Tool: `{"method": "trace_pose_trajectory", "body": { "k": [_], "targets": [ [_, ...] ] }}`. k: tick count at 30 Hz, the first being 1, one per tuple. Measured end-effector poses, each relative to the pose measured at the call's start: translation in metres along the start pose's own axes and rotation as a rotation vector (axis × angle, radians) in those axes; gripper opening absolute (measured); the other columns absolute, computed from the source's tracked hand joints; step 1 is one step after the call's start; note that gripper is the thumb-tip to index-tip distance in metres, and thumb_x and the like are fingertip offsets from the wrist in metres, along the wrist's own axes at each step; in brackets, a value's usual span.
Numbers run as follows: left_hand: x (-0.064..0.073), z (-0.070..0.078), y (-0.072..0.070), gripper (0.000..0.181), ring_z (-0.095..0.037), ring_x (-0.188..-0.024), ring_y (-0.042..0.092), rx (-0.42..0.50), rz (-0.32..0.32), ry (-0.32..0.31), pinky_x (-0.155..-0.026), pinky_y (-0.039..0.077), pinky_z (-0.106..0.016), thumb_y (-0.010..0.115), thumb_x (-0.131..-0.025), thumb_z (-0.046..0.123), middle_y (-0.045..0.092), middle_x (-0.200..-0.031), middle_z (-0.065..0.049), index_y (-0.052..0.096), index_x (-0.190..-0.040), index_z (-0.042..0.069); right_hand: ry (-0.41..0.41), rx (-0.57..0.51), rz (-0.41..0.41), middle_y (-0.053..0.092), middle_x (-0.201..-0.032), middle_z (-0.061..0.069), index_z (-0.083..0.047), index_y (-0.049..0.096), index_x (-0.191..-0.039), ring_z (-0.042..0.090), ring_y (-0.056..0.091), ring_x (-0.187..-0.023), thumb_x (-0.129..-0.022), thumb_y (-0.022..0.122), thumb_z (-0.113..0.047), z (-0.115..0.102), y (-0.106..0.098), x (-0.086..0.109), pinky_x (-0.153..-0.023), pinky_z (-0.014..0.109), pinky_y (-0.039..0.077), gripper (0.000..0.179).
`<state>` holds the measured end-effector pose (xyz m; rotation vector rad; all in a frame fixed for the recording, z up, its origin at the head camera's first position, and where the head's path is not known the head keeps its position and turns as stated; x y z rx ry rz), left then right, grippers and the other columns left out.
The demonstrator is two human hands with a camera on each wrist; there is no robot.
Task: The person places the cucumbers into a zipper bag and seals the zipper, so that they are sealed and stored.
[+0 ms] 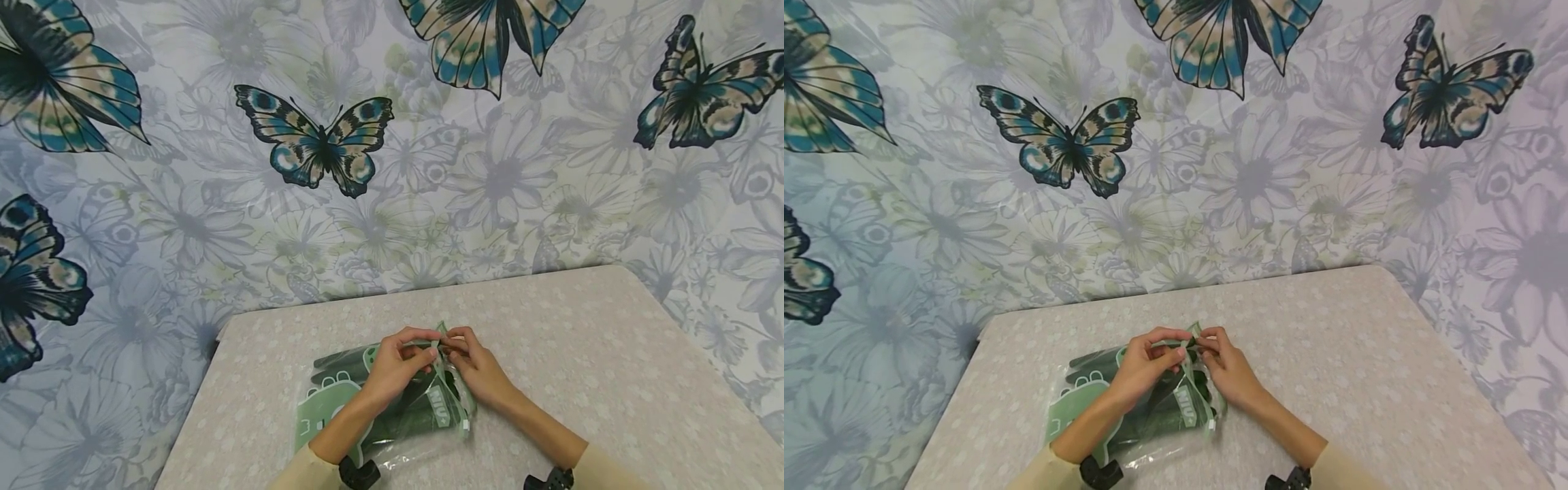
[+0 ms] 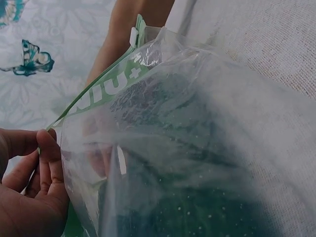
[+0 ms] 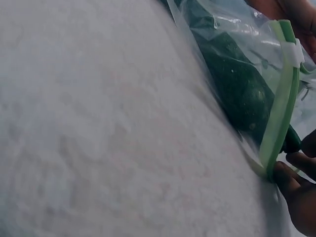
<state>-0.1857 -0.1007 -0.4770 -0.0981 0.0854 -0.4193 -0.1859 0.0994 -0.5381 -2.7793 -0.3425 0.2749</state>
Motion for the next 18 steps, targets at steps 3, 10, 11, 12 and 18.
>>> {"method": "trace_pose_trajectory", "body": {
  "k": [3, 10, 11, 12, 18],
  "targets": [
    [-0.001, -0.001, 0.000, 0.031, -0.004, -0.077, 0.069, -0.001, 0.004, -0.008, -0.069, 0.057, -0.020, 0.071, -0.104, 0.009, 0.064, -0.139, -0.020, 0.073, -0.135, 0.007, -0.049, 0.076, -0.076, 0.061, -0.154, 0.025, -0.013, 0.045, -0.147, 0.041, 0.065, -0.139, -0.114, 0.049, -0.005, 0.000, -0.002, 0.000, -0.114, 0.056, 0.053, 0.035],
    [-0.003, -0.002, 0.004, 0.031, -0.004, -0.077, 0.071, 0.006, -0.007, -0.015, -0.072, 0.060, -0.021, 0.071, -0.104, 0.008, 0.065, -0.142, -0.017, 0.072, -0.135, 0.006, -0.040, 0.102, -0.195, 0.056, -0.160, 0.022, -0.016, 0.040, -0.157, 0.040, 0.060, -0.145, -0.115, 0.048, -0.013, -0.003, -0.015, 0.004, -0.119, 0.063, 0.047, 0.043],
    [-0.004, -0.002, 0.005, 0.032, -0.005, -0.078, 0.072, 0.009, -0.012, -0.015, -0.074, 0.062, -0.022, 0.070, -0.104, 0.008, 0.065, -0.143, -0.018, 0.071, -0.136, 0.005, -0.033, 0.092, -0.194, 0.057, -0.160, 0.020, -0.017, 0.039, -0.158, 0.038, 0.060, -0.146, -0.116, 0.048, -0.015, -0.002, -0.017, 0.004, -0.120, 0.060, 0.047, 0.043],
    [-0.004, -0.002, 0.006, 0.032, -0.005, -0.078, 0.073, 0.014, -0.018, -0.015, -0.076, 0.063, -0.023, 0.070, -0.105, 0.007, 0.065, -0.143, -0.022, 0.071, -0.137, 0.004, -0.035, 0.076, -0.192, 0.057, -0.160, 0.020, -0.015, 0.039, -0.159, 0.037, 0.061, -0.145, -0.116, 0.048, -0.016, -0.001, -0.020, 0.005, -0.119, 0.058, 0.049, 0.044],
    [-0.010, -0.003, 0.009, 0.037, -0.005, -0.079, 0.077, 0.028, -0.068, -0.038, -0.081, 0.067, -0.026, 0.065, -0.106, 0.003, 0.062, -0.141, -0.036, 0.064, -0.143, -0.006, -0.027, -0.084, -0.143, 0.060, -0.152, 0.031, -0.002, 0.036, -0.160, 0.046, 0.062, -0.140, -0.116, 0.047, -0.012, 0.007, -0.045, 0.018, -0.113, 0.043, 0.056, 0.046]
  ]
}}
Point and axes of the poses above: each hand's wrist, its own x-axis away from the middle knuckle, its own y-axis out of the palm, z = x × y, the point moved 2 cm from there along -x, towards the middle knuckle
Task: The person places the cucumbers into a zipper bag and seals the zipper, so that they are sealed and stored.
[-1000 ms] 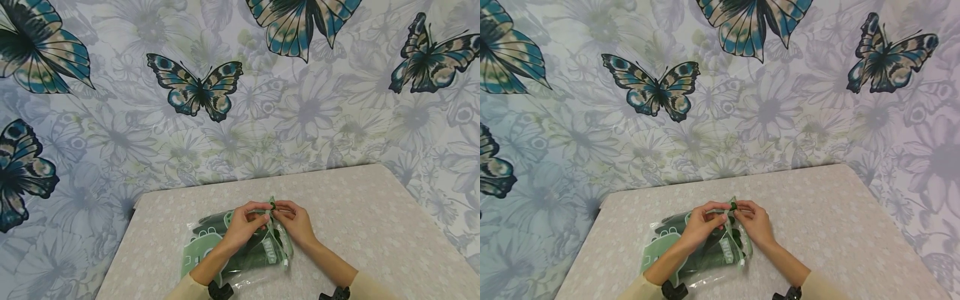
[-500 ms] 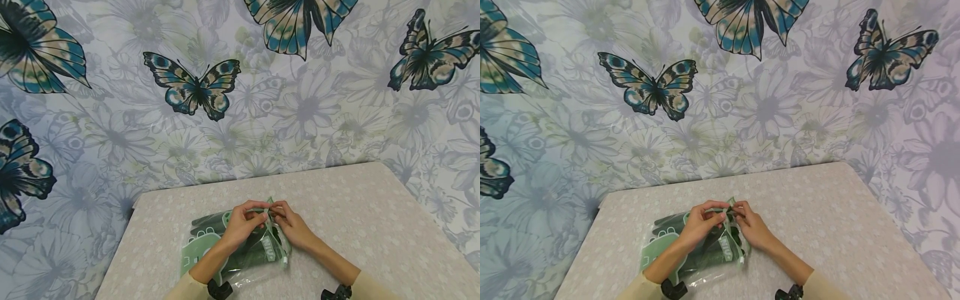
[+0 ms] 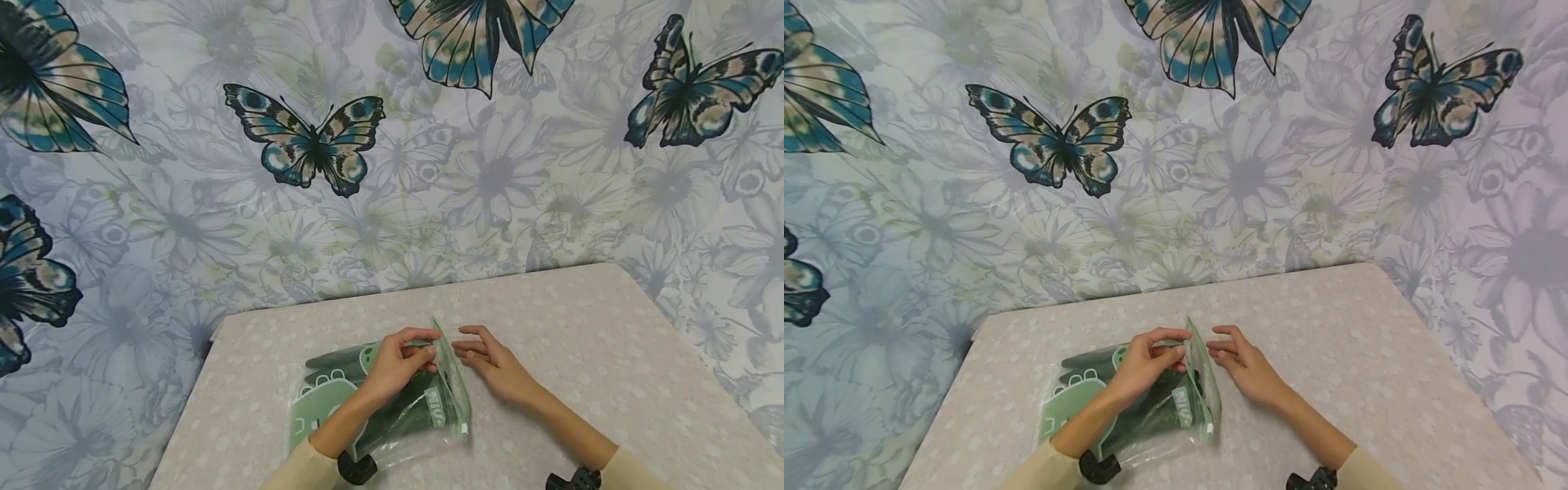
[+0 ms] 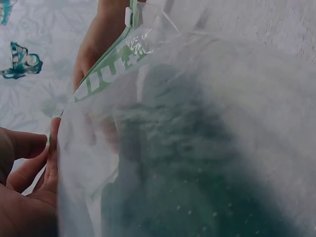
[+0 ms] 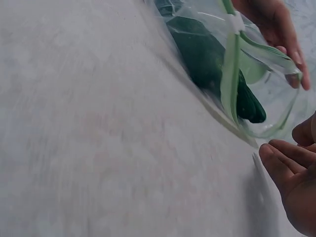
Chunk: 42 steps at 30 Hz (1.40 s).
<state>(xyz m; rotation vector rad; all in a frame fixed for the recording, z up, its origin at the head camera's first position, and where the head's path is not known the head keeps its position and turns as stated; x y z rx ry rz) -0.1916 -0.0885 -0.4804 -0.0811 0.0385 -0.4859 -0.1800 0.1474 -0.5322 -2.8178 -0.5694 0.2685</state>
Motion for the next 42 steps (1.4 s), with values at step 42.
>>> {"method": "trace_pose_trajectory", "body": {
  "k": [42],
  "targets": [
    [-0.047, 0.032, 0.001, 0.018, -0.006, -0.077, 0.056, -0.974, -0.356, 0.158, -0.070, 0.049, -0.022, 0.073, -0.105, 0.023, 0.063, -0.111, -0.002, 0.072, -0.121, 0.016, -0.084, 0.148, 0.015, 0.077, -0.128, 0.013, -0.004, 0.062, -0.140, 0.026, 0.076, -0.117, -0.110, 0.063, -0.015, -0.005, -0.025, 0.050, -0.097, 0.023, 0.061, 0.032]
  ]
}}
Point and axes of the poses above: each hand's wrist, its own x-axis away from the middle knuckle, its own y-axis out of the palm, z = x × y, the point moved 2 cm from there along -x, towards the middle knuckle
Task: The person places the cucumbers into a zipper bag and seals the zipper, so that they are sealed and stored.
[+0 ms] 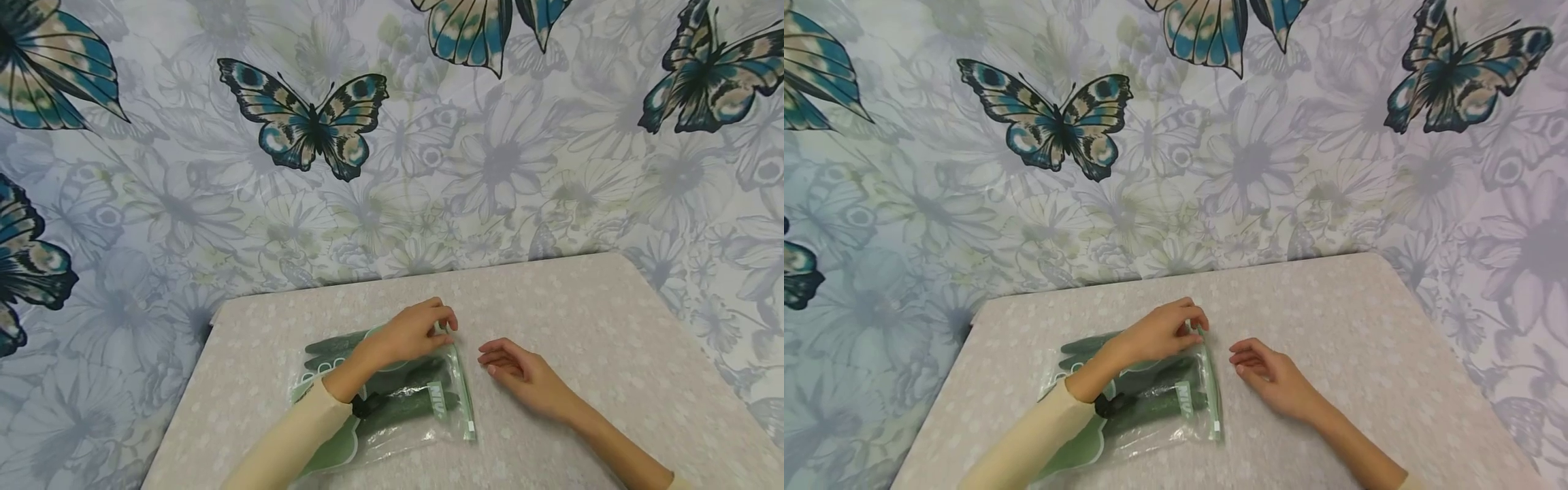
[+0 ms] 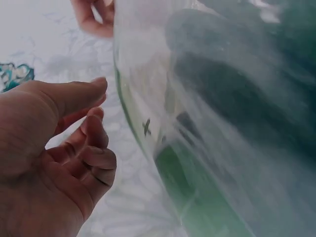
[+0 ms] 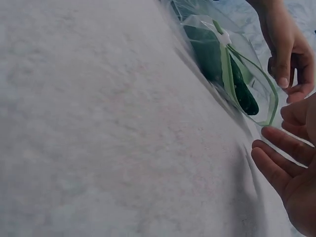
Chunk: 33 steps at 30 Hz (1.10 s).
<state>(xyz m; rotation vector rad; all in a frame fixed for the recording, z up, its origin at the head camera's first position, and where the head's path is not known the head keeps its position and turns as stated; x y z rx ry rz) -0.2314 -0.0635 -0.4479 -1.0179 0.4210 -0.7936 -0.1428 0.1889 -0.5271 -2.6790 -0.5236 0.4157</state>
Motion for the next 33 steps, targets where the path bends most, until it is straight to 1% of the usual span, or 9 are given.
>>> {"method": "trace_pose_trajectory", "body": {
  "k": [3, 8, 10, 13, 17, 20, 23, 28, 33],
  "targets": [
    [0.018, -0.002, -0.005, 0.019, -0.005, -0.075, 0.055, -0.002, 0.038, -0.011, -0.072, 0.050, -0.023, 0.071, -0.106, 0.025, 0.065, -0.106, 0.003, 0.072, -0.123, 0.016, -0.059, 0.086, -0.013, 0.078, -0.127, 0.007, -0.008, 0.067, -0.134, 0.022, 0.077, -0.114, -0.108, 0.066, -0.014, -0.007, 0.004, 0.007, -0.097, 0.028, 0.062, 0.027],
    [0.056, 0.000, -0.002, 0.011, -0.001, -0.072, 0.054, 0.018, 0.081, -0.004, -0.068, 0.050, -0.020, 0.071, -0.106, 0.028, 0.065, -0.099, 0.011, 0.073, -0.114, 0.020, -0.248, 0.249, 0.001, 0.077, -0.122, -0.005, -0.017, 0.071, -0.125, 0.010, 0.073, -0.113, -0.100, 0.076, -0.007, -0.023, 0.012, 0.023, -0.096, 0.027, 0.061, 0.028],
    [0.072, 0.005, 0.003, 0.006, 0.000, -0.072, 0.054, 0.018, 0.097, 0.010, -0.067, 0.049, -0.018, 0.073, -0.105, 0.030, 0.063, -0.094, 0.014, 0.071, -0.107, 0.025, -0.333, 0.303, -0.002, 0.074, -0.121, -0.009, -0.020, 0.070, -0.122, 0.007, 0.071, -0.111, -0.095, 0.080, -0.003, -0.029, 0.016, 0.029, -0.097, 0.021, 0.058, 0.034],
    [0.093, 0.016, 0.015, 0.011, 0.002, -0.074, 0.053, -0.021, 0.112, 0.055, -0.069, 0.047, -0.017, 0.079, -0.100, 0.031, 0.061, -0.088, 0.016, 0.068, -0.100, 0.029, -0.424, 0.376, -0.023, 0.067, -0.120, -0.015, -0.022, 0.070, -0.120, 0.004, 0.068, -0.110, -0.090, 0.084, -0.002, -0.037, 0.023, 0.036, -0.099, 0.012, 0.053, 0.039],
    [0.114, 0.029, 0.038, 0.021, 0.006, -0.080, 0.054, -0.160, 0.128, 0.150, -0.076, 0.044, -0.015, 0.087, -0.093, 0.032, 0.062, -0.089, 0.017, 0.067, -0.097, 0.029, -0.457, 0.449, -0.045, 0.062, -0.121, -0.019, -0.025, 0.071, -0.121, -0.001, 0.064, -0.109, -0.085, 0.090, -0.007, -0.042, 0.033, 0.039, -0.096, 0.008, 0.050, 0.044],
    [0.123, 0.035, 0.051, 0.026, 0.006, -0.082, 0.055, -0.260, 0.155, 0.201, -0.080, 0.043, -0.017, 0.091, -0.088, 0.034, 0.062, -0.091, 0.018, 0.067, -0.098, 0.028, -0.448, 0.447, -0.051, 0.060, -0.121, -0.020, -0.026, 0.070, -0.120, -0.002, 0.064, -0.110, -0.084, 0.092, -0.009, -0.042, 0.039, 0.037, -0.094, 0.009, 0.051, 0.046],
    [0.126, 0.040, 0.058, 0.030, 0.004, -0.083, 0.055, -0.322, 0.186, 0.225, -0.082, 0.041, -0.019, 0.093, -0.084, 0.037, 0.061, -0.090, 0.018, 0.067, -0.098, 0.029, -0.436, 0.426, -0.054, 0.060, -0.121, -0.020, -0.026, 0.069, -0.118, -0.001, 0.064, -0.108, -0.085, 0.090, -0.006, -0.042, 0.043, 0.035, -0.093, 0.009, 0.051, 0.044],
    [0.125, 0.043, 0.066, 0.034, 0.002, -0.083, 0.054, -0.379, 0.196, 0.229, -0.081, 0.039, -0.020, 0.093, -0.082, 0.042, 0.058, -0.089, 0.019, 0.064, -0.097, 0.030, -0.475, 0.415, -0.022, 0.063, -0.114, -0.017, -0.026, 0.069, -0.114, 0.001, 0.064, -0.099, -0.086, 0.087, -0.003, -0.040, 0.046, 0.032, -0.088, 0.009, 0.049, 0.040],
    [0.124, 0.048, 0.073, 0.037, 0.001, -0.083, 0.053, -0.407, 0.228, 0.209, -0.082, 0.042, -0.022, 0.092, -0.084, 0.043, 0.056, -0.088, 0.018, 0.060, -0.096, 0.029, -0.506, 0.407, 0.012, 0.067, -0.111, -0.016, -0.025, 0.073, -0.110, -0.001, 0.065, -0.098, -0.087, 0.088, -0.005, -0.038, 0.045, 0.031, -0.088, 0.009, 0.051, 0.034]
  ]
}}
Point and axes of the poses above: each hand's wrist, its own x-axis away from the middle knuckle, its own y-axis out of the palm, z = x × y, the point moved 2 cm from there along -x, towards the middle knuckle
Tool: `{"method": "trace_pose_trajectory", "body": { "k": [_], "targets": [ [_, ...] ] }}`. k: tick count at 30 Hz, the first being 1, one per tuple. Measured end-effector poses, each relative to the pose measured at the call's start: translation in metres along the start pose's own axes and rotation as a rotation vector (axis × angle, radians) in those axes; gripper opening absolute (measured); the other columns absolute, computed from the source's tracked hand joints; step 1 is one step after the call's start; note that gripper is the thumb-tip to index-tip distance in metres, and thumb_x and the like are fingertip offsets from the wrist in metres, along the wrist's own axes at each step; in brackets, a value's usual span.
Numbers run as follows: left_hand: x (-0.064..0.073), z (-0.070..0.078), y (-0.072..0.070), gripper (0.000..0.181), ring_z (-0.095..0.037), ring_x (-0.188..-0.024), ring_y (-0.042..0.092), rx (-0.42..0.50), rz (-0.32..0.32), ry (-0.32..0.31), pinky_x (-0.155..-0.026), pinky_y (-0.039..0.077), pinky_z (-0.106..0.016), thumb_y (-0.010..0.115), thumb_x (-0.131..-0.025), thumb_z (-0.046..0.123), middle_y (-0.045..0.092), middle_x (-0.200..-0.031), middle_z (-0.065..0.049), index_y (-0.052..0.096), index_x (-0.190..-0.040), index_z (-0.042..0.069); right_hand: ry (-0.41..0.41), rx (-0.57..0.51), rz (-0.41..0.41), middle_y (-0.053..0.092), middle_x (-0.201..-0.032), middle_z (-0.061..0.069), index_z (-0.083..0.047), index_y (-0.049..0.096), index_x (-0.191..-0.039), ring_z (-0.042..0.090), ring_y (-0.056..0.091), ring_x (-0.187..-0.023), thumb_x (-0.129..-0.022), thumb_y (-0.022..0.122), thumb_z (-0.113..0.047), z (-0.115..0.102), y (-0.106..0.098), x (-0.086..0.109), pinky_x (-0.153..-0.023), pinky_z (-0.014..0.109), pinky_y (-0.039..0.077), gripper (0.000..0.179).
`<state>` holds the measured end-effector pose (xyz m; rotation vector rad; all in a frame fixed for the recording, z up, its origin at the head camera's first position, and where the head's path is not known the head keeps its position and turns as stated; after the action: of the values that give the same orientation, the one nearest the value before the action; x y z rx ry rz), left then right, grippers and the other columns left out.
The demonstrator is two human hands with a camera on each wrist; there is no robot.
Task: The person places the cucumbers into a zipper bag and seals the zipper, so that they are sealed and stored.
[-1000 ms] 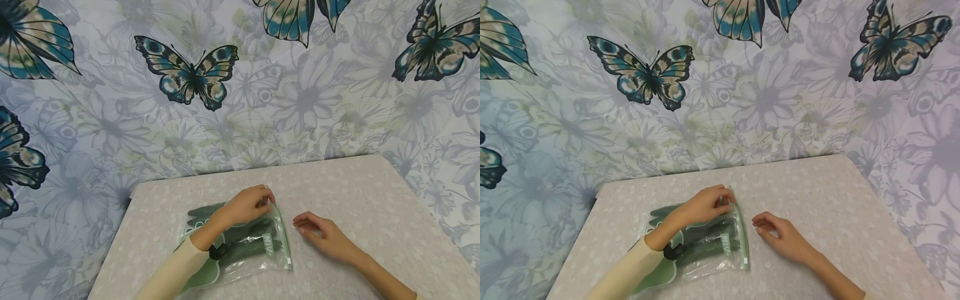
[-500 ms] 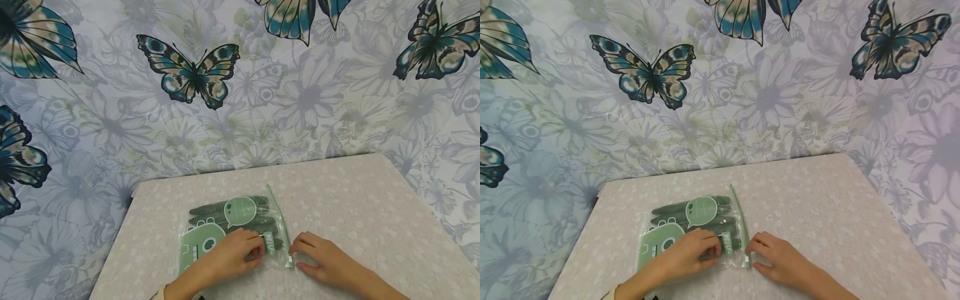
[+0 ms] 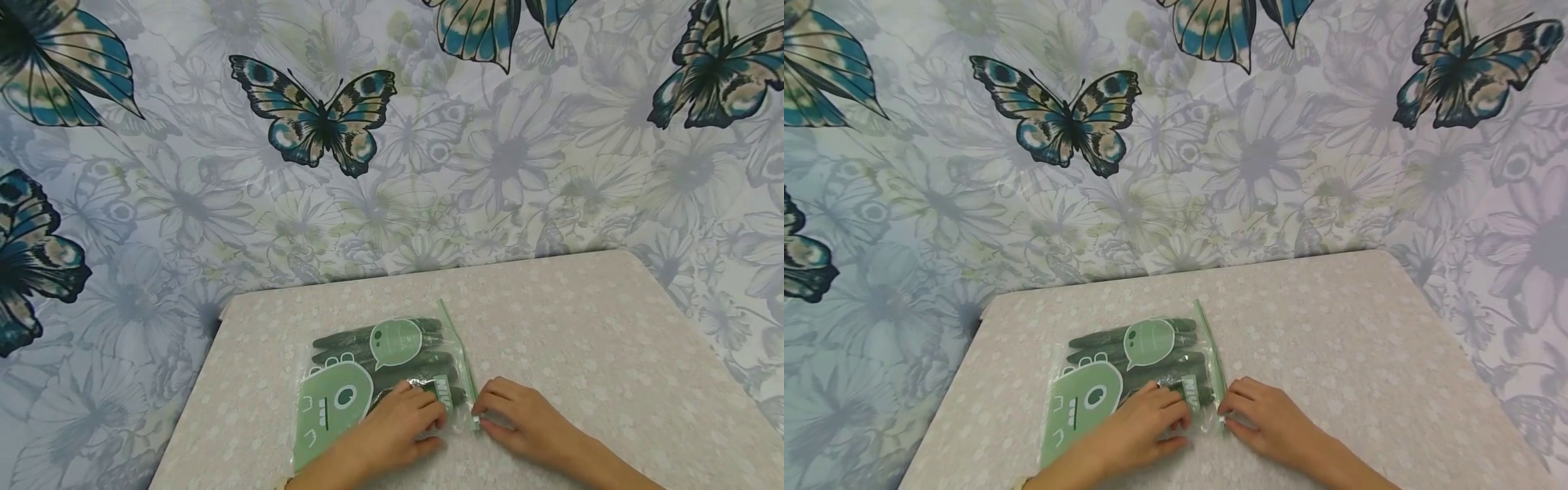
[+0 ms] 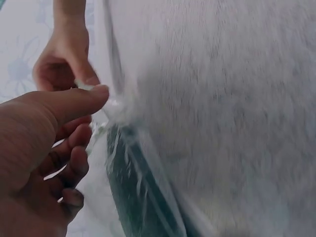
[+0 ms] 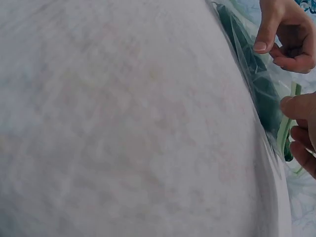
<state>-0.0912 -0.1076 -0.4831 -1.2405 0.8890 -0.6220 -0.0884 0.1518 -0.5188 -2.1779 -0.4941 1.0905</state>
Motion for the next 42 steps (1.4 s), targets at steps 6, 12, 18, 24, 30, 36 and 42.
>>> {"method": "trace_pose_trajectory", "body": {
  "k": [6, 12, 18, 24, 30, 36, 42],
  "targets": [
    [-0.009, 0.010, 0.007, 0.039, -0.006, -0.083, 0.056, -0.175, 0.070, -0.063, -0.079, 0.042, -0.026, 0.082, -0.091, 0.058, 0.058, -0.090, 0.015, 0.060, -0.099, 0.027, -0.060, -0.054, 0.107, 0.072, -0.106, -0.013, -0.022, 0.076, -0.107, 0.002, 0.070, -0.096, -0.078, 0.091, 0.002, 0.005, -0.004, -0.002, -0.088, 0.012, 0.055, 0.041],
    [-0.019, 0.018, 0.008, 0.041, -0.009, -0.085, 0.062, -0.308, 0.124, -0.044, -0.077, 0.042, -0.027, 0.075, -0.092, 0.064, 0.066, -0.093, 0.013, 0.065, -0.101, 0.026, -0.126, -0.108, 0.176, 0.075, -0.103, -0.009, -0.018, 0.076, -0.109, 0.004, 0.071, -0.093, -0.074, 0.091, 0.006, 0.004, -0.005, -0.005, -0.087, 0.014, 0.056, 0.044],
    [-0.024, 0.022, 0.009, 0.025, -0.009, -0.079, 0.064, -0.328, 0.208, 0.046, -0.075, 0.041, -0.026, 0.072, -0.098, 0.047, 0.065, -0.087, 0.013, 0.062, -0.091, 0.026, -0.153, -0.122, 0.188, 0.076, -0.102, -0.007, -0.016, 0.077, -0.109, 0.005, 0.071, -0.092, -0.079, 0.089, 0.003, 0.003, -0.006, -0.009, -0.087, 0.014, 0.056, 0.038],
    [-0.024, 0.022, 0.011, 0.017, -0.009, -0.072, 0.061, -0.352, 0.260, 0.096, -0.073, 0.040, -0.027, 0.068, -0.098, 0.034, 0.060, -0.080, 0.012, 0.060, -0.085, 0.026, -0.211, -0.072, 0.186, 0.075, -0.100, -0.006, -0.015, 0.078, -0.105, 0.005, 0.071, -0.090, -0.101, 0.077, -0.016, 0.003, -0.009, -0.015, -0.085, 0.012, 0.056, 0.004],
    [-0.025, 0.020, 0.008, 0.017, -0.010, -0.071, 0.057, -0.320, 0.268, 0.086, -0.071, 0.038, -0.027, 0.071, -0.093, 0.031, 0.056, -0.078, 0.012, 0.059, -0.082, 0.026, -0.282, 0.065, 0.178, 0.073, -0.097, -0.009, -0.016, 0.078, -0.098, 0.003, 0.067, -0.086, -0.106, 0.072, -0.021, 0.006, -0.011, -0.022, -0.079, 0.013, 0.055, 0.011],
    [-0.026, 0.020, 0.006, 0.018, -0.009, -0.072, 0.056, -0.294, 0.262, 0.086, -0.073, 0.038, -0.026, 0.069, -0.095, 0.031, 0.055, -0.079, 0.014, 0.058, -0.082, 0.027, -0.310, 0.177, 0.149, 0.069, -0.093, -0.011, -0.016, 0.075, -0.094, 0.003, 0.061, -0.082, -0.108, 0.066, -0.021, 0.010, -0.010, -0.029, -0.075, 0.017, 0.053, 0.018],
    [-0.025, 0.020, 0.007, 0.020, -0.008, -0.077, 0.058, -0.249, 0.219, 0.089, -0.074, 0.040, -0.026, 0.066, -0.101, 0.034, 0.057, -0.082, 0.014, 0.058, -0.084, 0.028, -0.269, 0.282, 0.091, 0.066, -0.091, -0.013, -0.018, 0.073, -0.092, 0.002, 0.059, -0.081, -0.104, 0.069, -0.021, 0.019, -0.004, -0.028, -0.073, 0.018, 0.051, 0.013]
  ]
}}
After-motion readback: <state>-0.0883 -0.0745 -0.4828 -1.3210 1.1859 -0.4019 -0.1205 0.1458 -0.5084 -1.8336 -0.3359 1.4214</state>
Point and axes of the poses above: each hand's wrist, its own x-axis away from the middle knuckle, its own y-axis out of the palm, z = x × y, the point moved 2 cm from there along -x, towards the middle knuckle
